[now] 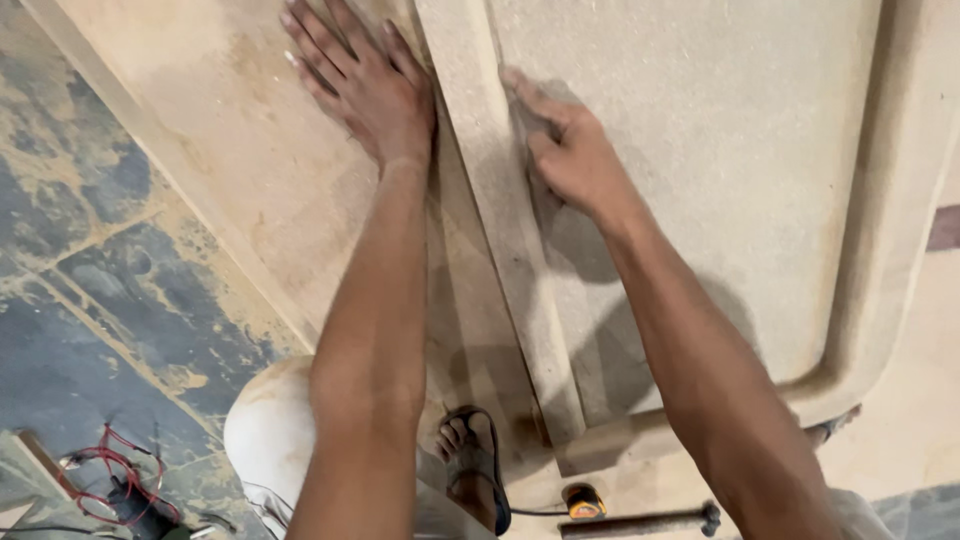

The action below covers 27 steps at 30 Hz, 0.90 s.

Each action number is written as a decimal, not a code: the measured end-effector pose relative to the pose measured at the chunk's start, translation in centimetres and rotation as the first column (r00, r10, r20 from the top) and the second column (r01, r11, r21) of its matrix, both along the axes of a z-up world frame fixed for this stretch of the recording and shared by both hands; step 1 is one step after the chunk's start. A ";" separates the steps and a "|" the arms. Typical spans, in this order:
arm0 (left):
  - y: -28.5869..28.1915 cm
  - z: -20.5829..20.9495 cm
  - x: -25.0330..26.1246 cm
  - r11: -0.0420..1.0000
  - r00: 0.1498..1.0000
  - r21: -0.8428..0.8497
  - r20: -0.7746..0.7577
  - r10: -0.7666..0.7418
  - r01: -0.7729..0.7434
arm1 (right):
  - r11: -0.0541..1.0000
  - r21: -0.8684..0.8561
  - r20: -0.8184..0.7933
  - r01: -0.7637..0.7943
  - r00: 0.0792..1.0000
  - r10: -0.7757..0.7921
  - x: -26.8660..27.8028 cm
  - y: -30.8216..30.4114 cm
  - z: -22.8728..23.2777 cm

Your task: The person rubs sandpaper along the edges of a wooden frame by hand and later uses an angle grinder to sand the surface of a long piece of lumber.

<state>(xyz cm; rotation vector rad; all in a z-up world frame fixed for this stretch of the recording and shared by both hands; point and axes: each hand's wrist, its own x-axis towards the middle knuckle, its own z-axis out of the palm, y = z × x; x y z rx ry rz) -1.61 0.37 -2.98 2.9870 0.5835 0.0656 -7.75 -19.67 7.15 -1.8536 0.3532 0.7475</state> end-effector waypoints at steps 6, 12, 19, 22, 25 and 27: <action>-0.2 0.9 0.2 1.000 0.988 -0.009 -0.155 0.006 -0.007 | 0.995 -0.030 0.187 -0.090 0.978 0.094 -6.0 0.3 0.0; 0.2 0.1 0.1 1.000 0.995 0.006 -0.099 0.009 -0.008 | 0.986 -0.079 0.189 -0.144 0.969 0.157 -10.5 -3.1 1.5; -0.1 0.5 -0.1 0.999 0.999 -0.036 -0.040 -0.012 0.011 | 0.994 -0.064 0.439 -0.087 0.892 0.106 8.2 -2.1 -1.4; 0.2 1.5 1.4 0.997 0.984 -0.070 -0.177 -0.029 0.016 | 0.991 -0.090 0.110 -0.096 0.988 0.105 14.1 0.8 -0.6; 1.4 1.2 4.2 0.997 0.967 -0.067 -0.249 -0.058 0.043 | 0.976 -0.132 -0.055 -0.170 0.985 0.164 14.1 1.3 0.0; 2.2 0.1 5.8 0.995 0.968 -0.062 -0.235 -0.089 0.077 | 0.981 -0.072 -0.069 -0.180 0.982 0.176 12.5 1.0 -0.5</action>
